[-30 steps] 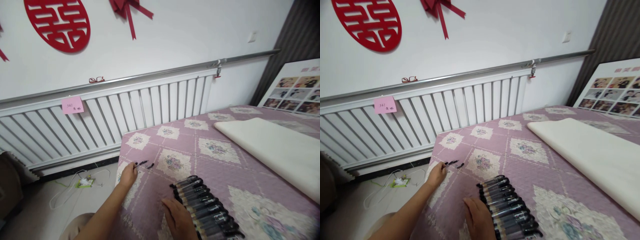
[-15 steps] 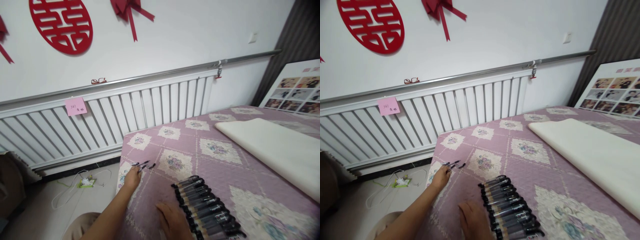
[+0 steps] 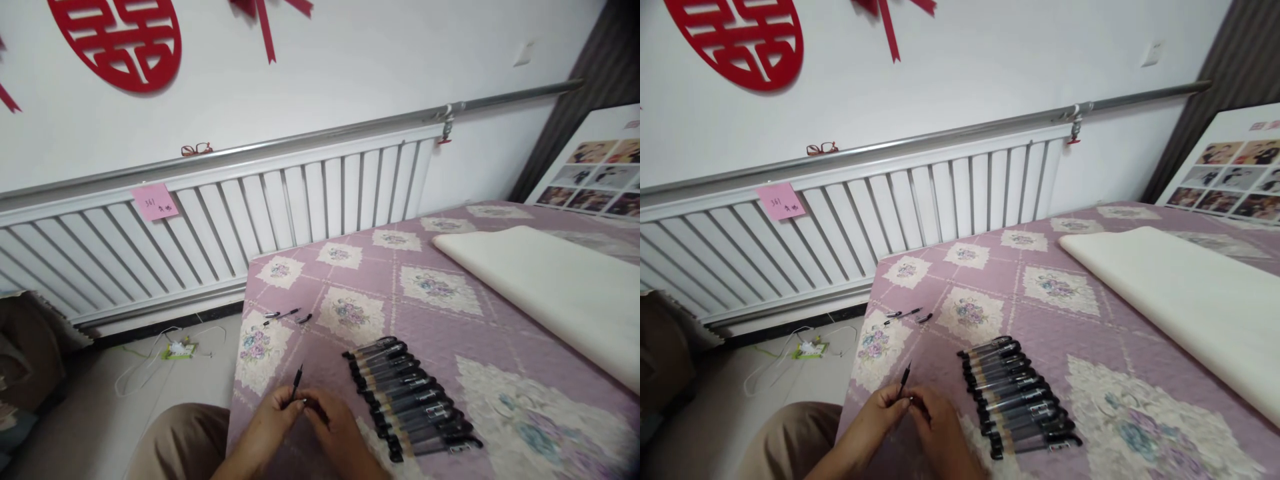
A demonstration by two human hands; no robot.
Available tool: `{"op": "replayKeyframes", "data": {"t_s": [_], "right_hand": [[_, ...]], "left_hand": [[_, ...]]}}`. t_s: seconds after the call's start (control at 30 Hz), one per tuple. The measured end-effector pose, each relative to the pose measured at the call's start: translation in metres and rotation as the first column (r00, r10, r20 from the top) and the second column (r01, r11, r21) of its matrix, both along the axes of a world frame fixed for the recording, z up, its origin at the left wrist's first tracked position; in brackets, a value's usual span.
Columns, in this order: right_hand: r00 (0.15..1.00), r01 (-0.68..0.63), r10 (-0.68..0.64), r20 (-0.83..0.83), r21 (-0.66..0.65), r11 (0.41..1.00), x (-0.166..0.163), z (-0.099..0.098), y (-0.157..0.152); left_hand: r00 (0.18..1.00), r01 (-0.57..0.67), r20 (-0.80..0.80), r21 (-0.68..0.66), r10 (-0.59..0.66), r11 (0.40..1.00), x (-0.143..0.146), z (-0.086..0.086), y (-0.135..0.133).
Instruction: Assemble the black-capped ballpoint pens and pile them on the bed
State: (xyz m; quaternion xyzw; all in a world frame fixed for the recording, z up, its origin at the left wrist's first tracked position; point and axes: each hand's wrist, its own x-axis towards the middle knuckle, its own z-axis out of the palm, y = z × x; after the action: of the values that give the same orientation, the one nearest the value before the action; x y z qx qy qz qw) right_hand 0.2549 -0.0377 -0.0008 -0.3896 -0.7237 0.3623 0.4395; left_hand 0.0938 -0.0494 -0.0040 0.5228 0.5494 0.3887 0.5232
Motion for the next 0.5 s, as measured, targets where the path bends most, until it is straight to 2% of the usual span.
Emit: {"op": "replayKeyframes", "data": {"t_s": [0.1, 0.23, 0.33, 0.5], "right_hand": [[0.998, -0.056, 0.056, -0.012, -0.05, 0.997, -0.002, 0.006, -0.004], [0.999, -0.047, 0.046, -0.012, -0.104, 0.994, 0.001, 0.011, -0.006], [0.995, -0.008, -0.013, -0.098, -0.214, 0.977, 0.006, 0.011, -0.004], [0.927, 0.012, -0.174, -0.332, -0.436, 0.9, 0.014, 0.008, 0.001]], "left_hand": [[1.0, 0.0, 0.025, -0.046, 0.002, 0.999, 0.002, 0.011, -0.009], [0.998, 0.017, -0.056, -0.062, -0.02, 0.998, 0.0, 0.017, -0.016], [0.981, 0.031, -0.192, -0.006, -0.032, 0.999, -0.006, 0.015, -0.022], [0.907, 0.08, -0.421, 0.116, -0.023, 0.99, -0.013, 0.016, -0.035]]}}
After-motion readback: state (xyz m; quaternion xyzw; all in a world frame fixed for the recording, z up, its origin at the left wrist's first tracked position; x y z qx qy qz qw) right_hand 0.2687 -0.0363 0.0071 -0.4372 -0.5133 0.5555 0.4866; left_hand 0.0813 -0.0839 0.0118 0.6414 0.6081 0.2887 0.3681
